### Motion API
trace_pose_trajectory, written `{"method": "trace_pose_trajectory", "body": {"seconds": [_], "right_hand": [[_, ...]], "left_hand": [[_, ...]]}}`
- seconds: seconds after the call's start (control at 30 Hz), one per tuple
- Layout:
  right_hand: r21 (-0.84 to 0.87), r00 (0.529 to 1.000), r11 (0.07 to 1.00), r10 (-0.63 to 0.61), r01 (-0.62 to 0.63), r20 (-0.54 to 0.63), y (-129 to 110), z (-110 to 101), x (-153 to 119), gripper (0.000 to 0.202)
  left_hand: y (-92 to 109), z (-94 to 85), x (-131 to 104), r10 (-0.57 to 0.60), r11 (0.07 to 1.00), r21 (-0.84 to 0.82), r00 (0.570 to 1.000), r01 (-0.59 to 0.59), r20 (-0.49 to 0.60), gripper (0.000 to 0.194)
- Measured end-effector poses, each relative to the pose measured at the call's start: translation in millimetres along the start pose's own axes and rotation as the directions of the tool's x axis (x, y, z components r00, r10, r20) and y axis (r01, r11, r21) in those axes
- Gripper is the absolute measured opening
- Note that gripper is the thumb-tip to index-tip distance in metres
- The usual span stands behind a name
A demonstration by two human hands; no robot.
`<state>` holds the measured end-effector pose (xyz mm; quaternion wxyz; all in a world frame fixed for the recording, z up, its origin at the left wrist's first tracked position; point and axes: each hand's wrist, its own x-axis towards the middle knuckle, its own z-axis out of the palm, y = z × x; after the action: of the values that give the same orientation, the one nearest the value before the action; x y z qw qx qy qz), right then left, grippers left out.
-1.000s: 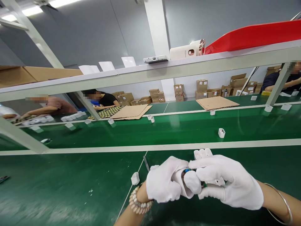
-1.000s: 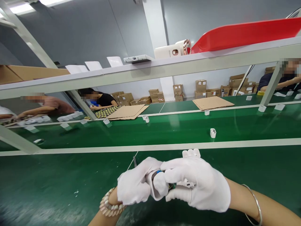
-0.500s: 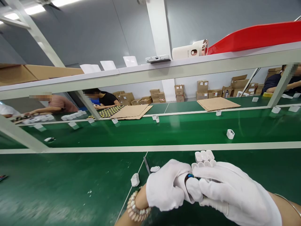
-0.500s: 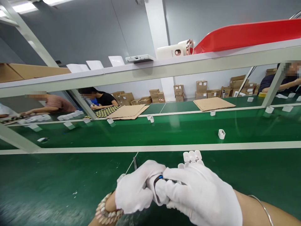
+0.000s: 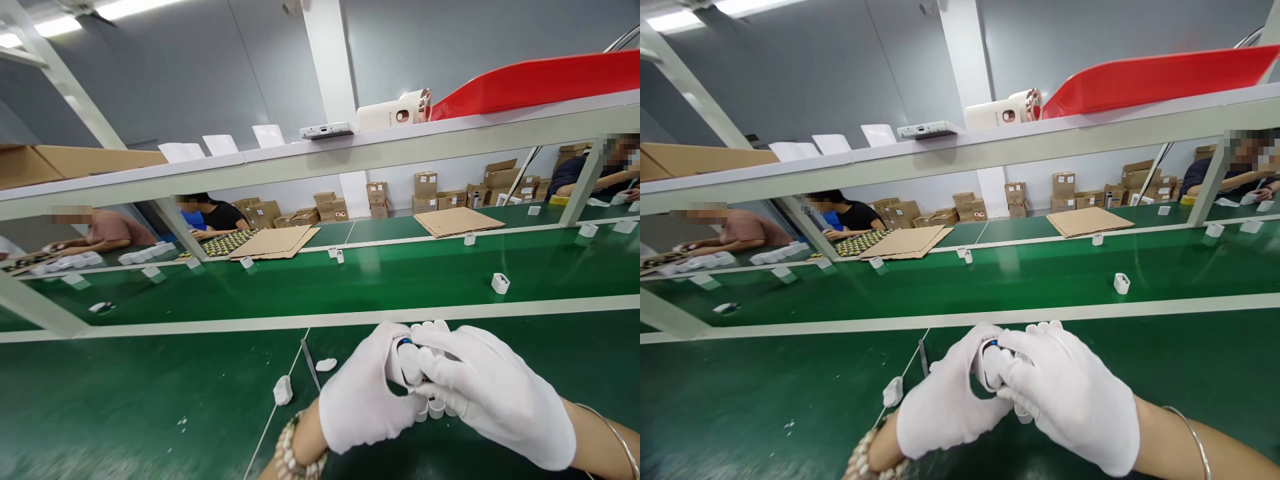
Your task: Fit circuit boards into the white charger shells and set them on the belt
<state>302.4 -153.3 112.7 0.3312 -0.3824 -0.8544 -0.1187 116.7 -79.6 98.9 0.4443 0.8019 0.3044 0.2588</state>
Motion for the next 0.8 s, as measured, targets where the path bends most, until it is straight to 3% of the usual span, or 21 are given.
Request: {"method": "trace_pose_trajectory", "body": {"seconds": [0.07,0.17,0.27,0.4,0.5,0.7,0.8], "right_hand": [[0.105,0.991,0.990,0.089,-0.099,0.096,0.8,-0.3,2.1,0.013],[0.265,0.966,0.936,0.191,-0.233,0.174,0.2,-0.8,7.3,0.026],[0.455,0.968,0.862,0.143,-0.224,0.207,3.0,3.4,10.7,0.035],[0.702,0.974,0.682,0.071,-0.205,0.216,12.7,18.0,7.4,0.041],[0.755,0.958,0.596,0.099,-0.274,0.269,17.0,24.9,5.4,0.056],[0.719,0.904,0.570,0.112,-0.398,0.412,14.0,17.4,13.0,0.040],[0.713,0.881,0.541,0.129,-0.447,0.455,13.5,18.1,12.1,0.041]], "left_hand": [[-0.2,7.3,4.4,0.006,0.999,0.049,0.999,-0.004,-0.038,0.034],[2.9,10.9,6.7,0.077,0.989,0.126,0.997,-0.080,0.028,0.026],[7.7,9.5,5.7,0.151,0.979,0.127,0.985,-0.161,0.088,0.024],[7.2,9.0,6.4,0.156,0.985,0.066,0.985,-0.161,0.081,0.023],[2.6,9.3,7.5,0.170,0.985,0.015,0.981,-0.173,0.097,0.018],[-10.0,10.6,10.1,0.213,0.966,0.101,0.953,-0.239,0.217,0.022],[-12.4,10.5,11.1,0.235,0.955,0.131,0.949,-0.265,0.209,0.022]]}}
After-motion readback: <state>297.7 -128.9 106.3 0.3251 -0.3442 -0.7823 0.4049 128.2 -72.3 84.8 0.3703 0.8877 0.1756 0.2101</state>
